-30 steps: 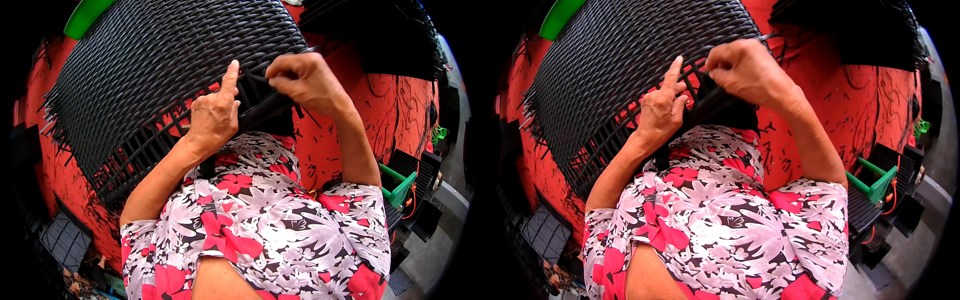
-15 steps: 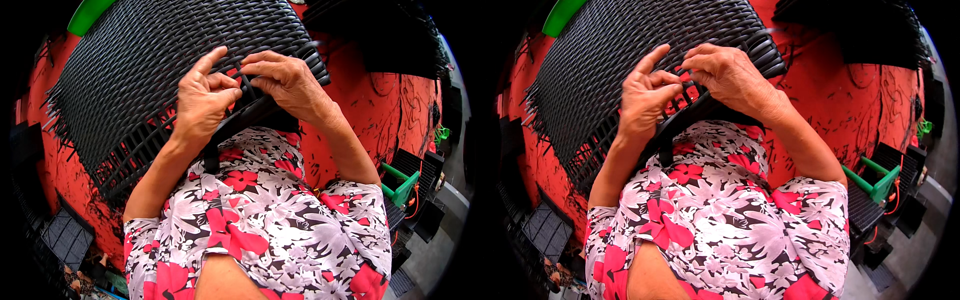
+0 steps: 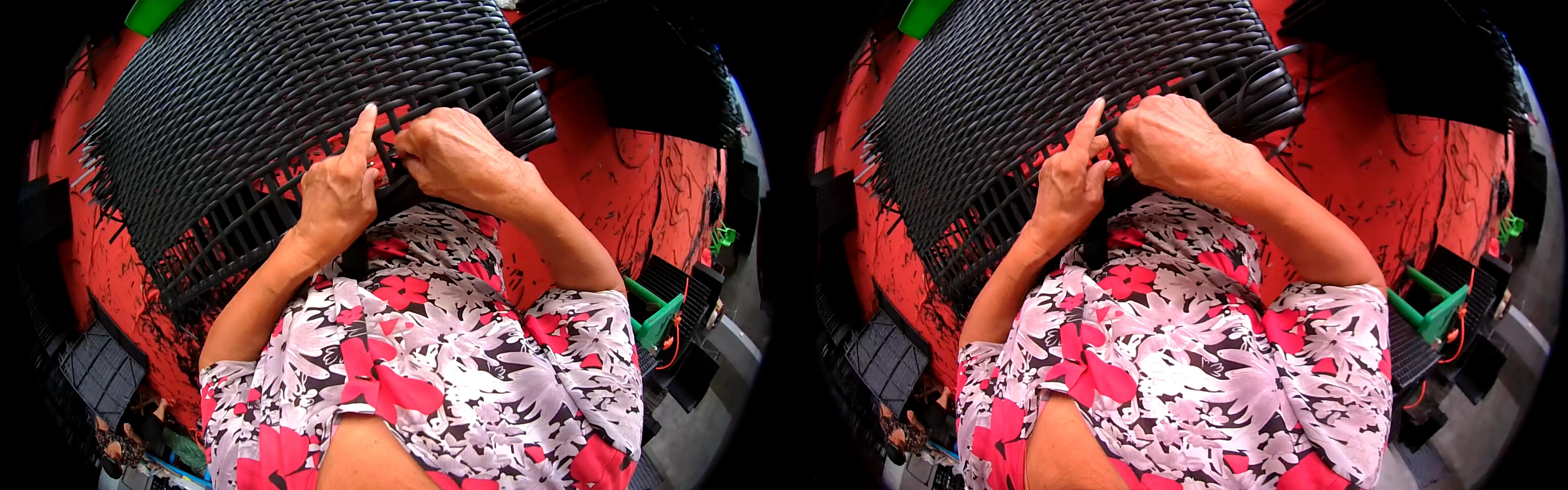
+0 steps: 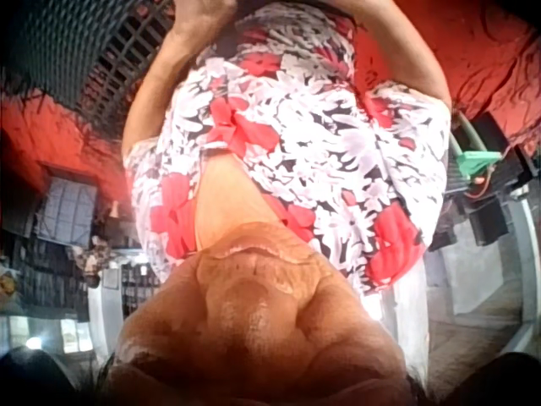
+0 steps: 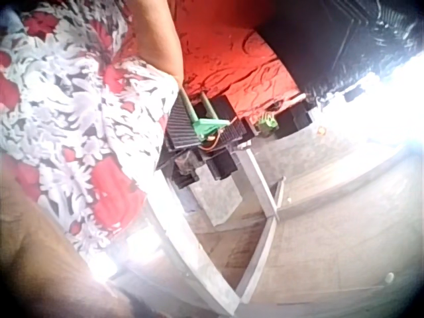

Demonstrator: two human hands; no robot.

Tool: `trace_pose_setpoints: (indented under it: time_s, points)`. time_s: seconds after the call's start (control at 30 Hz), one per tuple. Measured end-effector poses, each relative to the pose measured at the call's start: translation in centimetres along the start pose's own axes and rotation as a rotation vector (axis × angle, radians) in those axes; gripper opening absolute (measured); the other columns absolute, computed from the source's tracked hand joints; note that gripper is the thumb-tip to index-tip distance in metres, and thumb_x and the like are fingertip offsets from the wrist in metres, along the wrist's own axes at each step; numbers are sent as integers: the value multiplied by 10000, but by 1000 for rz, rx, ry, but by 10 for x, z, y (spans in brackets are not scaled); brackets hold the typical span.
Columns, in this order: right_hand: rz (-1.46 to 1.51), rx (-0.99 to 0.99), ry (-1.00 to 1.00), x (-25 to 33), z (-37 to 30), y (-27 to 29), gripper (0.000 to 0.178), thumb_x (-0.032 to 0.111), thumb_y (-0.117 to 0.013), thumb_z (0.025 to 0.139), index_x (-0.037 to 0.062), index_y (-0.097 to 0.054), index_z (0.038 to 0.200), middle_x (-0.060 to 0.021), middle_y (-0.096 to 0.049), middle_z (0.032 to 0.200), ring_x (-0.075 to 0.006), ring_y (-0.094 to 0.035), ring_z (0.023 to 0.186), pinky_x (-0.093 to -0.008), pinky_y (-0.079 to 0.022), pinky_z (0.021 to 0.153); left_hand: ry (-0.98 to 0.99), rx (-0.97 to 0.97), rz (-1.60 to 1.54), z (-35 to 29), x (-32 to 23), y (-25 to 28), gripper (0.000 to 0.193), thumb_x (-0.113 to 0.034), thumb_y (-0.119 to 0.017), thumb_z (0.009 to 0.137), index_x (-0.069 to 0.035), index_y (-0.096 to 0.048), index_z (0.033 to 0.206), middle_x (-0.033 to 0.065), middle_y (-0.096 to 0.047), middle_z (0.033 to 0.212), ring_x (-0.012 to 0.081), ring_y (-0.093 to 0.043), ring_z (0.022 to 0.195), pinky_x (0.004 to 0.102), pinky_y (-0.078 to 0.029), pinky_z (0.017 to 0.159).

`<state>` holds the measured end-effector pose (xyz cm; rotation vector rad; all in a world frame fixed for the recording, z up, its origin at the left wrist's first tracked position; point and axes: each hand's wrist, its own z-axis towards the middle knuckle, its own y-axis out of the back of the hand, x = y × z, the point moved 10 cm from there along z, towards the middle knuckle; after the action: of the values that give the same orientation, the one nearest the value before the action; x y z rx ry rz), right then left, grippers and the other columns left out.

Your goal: The person weaves a black synthetic strip through the frame of a piece of furniture, pulling it tight and tucking the end into the existing weave. The person then turns the furniture piece over and repeats the weaving process on another section.

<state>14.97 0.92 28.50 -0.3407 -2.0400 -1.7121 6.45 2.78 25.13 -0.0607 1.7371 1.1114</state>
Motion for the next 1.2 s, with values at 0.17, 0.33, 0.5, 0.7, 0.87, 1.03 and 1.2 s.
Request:
trace_pose_setpoints:
  time_s: [0.17,0.33,0.5,0.7,0.87,1.03,1.2]
  points:
    - [261,-241,105,0,-3,7,98,80,-629,766,14,-688,811,-177,-637,693,-358,-632,688,-422,-502,625,269,12,-634,2,30,-3,680,131,-593,778,-41,-392,1404,24,-648,836,45,-594,718,158,-451,592]
    - [1044,58,-144,-3,-7,-31,187,32,-697,787,11,-683,973,-82,-662,874,-192,-647,718,-288,-502,604,218,-82,-876,-18,-9,47,643,125,-598,803,-7,-385,1396,64,-666,835,77,-618,775,201,-511,734]
    - [502,-205,7,10,-3,7,112,66,-637,722,-18,-689,776,-192,-608,638,-286,-621,571,-355,-497,574,218,-134,-521,-41,25,46,522,39,-552,897,-12,-391,1392,57,-678,857,27,-522,536,153,-423,486]
    - [89,73,38,24,19,-23,100,49,-596,611,-34,-630,655,-243,-589,639,-395,-619,655,-453,-491,607,102,-155,-90,-34,40,31,631,88,-570,793,-58,-422,1388,154,-696,941,178,-644,715,248,-512,705]
    - [296,33,31,20,26,-27,107,62,-617,650,17,-676,727,-197,-622,657,-395,-629,659,-437,-517,640,253,-112,-260,-27,47,29,648,82,-592,774,-61,-433,1386,104,-688,870,105,-618,702,225,-497,666]
    - [658,-199,238,29,9,-8,188,88,-700,804,41,-694,986,-120,-669,926,-255,-660,776,-328,-521,668,236,-233,-641,-37,13,74,633,134,-576,785,-35,-437,1379,21,-646,812,23,-561,689,155,-454,624]
    - [868,88,162,35,20,-29,129,79,-690,835,0,-686,938,-51,-655,909,-132,-626,789,-257,-507,680,270,-138,-787,-52,15,77,626,111,-622,800,-34,-430,1379,30,-651,820,6,-522,615,136,-397,500]
